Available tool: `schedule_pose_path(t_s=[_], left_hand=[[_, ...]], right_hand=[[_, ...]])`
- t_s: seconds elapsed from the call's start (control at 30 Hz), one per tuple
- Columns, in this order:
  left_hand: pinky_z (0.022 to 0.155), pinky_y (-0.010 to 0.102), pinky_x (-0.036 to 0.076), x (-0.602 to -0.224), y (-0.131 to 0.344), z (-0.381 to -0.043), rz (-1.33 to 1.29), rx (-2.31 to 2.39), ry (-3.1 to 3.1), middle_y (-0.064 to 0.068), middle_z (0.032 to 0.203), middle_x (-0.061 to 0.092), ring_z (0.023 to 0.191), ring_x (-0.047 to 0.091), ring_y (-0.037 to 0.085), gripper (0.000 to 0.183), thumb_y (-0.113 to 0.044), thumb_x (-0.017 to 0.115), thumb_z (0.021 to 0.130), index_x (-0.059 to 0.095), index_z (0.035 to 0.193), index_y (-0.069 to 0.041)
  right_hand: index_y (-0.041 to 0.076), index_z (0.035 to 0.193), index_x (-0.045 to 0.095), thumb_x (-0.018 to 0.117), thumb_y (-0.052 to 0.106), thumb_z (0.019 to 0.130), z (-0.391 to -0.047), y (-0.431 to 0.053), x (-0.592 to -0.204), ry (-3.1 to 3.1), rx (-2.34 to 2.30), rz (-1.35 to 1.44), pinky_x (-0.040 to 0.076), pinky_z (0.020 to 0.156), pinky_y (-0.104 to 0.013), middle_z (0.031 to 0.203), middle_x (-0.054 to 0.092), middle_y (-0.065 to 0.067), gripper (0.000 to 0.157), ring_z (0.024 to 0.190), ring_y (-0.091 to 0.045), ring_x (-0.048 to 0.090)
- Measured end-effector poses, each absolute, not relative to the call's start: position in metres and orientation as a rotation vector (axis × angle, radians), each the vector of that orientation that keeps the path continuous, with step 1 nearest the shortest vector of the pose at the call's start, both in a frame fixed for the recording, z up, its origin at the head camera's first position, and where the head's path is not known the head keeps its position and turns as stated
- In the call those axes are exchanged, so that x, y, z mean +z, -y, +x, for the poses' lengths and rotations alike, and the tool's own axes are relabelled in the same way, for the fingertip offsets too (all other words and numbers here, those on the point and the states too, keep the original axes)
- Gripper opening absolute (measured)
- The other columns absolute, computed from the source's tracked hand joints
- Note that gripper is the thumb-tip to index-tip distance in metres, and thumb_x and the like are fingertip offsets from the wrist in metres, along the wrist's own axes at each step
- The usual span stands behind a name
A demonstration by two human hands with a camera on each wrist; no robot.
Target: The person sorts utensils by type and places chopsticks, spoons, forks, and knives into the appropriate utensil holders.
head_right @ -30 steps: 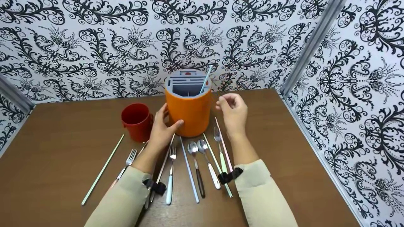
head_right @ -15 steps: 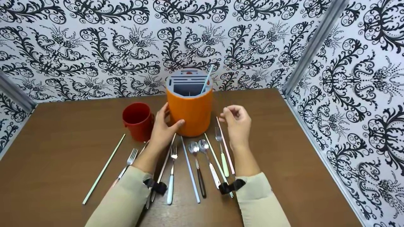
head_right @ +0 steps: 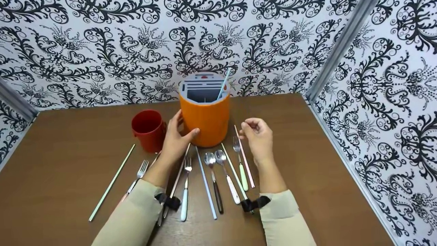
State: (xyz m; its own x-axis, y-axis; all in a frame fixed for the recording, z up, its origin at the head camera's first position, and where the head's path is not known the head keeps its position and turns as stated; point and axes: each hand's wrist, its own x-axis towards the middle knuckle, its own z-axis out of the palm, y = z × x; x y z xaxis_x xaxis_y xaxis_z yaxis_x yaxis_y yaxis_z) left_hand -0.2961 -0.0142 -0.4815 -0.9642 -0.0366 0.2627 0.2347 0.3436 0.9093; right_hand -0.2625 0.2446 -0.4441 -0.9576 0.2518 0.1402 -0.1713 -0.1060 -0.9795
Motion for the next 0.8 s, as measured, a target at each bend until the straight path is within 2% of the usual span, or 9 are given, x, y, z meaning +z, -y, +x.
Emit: schedule_pose_path(t_s=[0.17,0.47,0.7,0.8], left_hand=[[0.127,0.041,0.032,-0.4791,0.0145,-0.2956,-0.174,-1.671,2.384,0.013,0.161,0.041,0.147,0.045,0.027,0.092,-0.033,0.083,0.089,0.032,0.163,-0.013],[0.127,0.042,0.032,-0.4794,0.0159,-0.2959,-0.161,-1.668,2.387,0.012,0.16,0.041,0.147,0.044,0.027,0.091,-0.033,0.083,0.089,0.033,0.163,-0.015],[0.127,0.042,0.032,-0.4806,0.0147,-0.2956,-0.181,-1.678,2.373,0.013,0.16,0.041,0.147,0.044,0.027,0.091,-0.033,0.083,0.089,0.033,0.163,-0.013],[0.128,0.042,0.031,-0.4809,0.015,-0.2948,-0.19,-1.687,2.366,0.013,0.159,0.041,0.147,0.044,0.027,0.091,-0.033,0.083,0.089,0.033,0.162,-0.012]], right_hand=[[-0.003,0.11,0.061,0.067,0.004,0.098,-0.2632,-0.2503,-0.4439,1.974,2.124,-0.105,0.064,0.069,-0.029,0.085,0.068,-0.001,0.016,0.072,-0.013,0.07],[-0.008,0.122,0.056,0.068,0.007,0.099,-0.2658,-0.2507,-0.4473,2.147,2.068,-0.109,0.064,0.075,-0.032,0.089,0.065,0.0,0.03,0.076,-0.012,0.069],[0.003,0.119,0.06,0.068,0.011,0.099,-0.2651,-0.2508,-0.4495,2.259,1.988,-0.115,0.064,0.074,-0.03,0.093,0.067,0.001,0.023,0.078,-0.011,0.07],[0.003,0.121,0.059,0.068,0.011,0.099,-0.2645,-0.2495,-0.4499,2.317,1.926,-0.11,0.064,0.075,-0.033,0.096,0.068,0.0,0.025,0.079,-0.01,0.071]])
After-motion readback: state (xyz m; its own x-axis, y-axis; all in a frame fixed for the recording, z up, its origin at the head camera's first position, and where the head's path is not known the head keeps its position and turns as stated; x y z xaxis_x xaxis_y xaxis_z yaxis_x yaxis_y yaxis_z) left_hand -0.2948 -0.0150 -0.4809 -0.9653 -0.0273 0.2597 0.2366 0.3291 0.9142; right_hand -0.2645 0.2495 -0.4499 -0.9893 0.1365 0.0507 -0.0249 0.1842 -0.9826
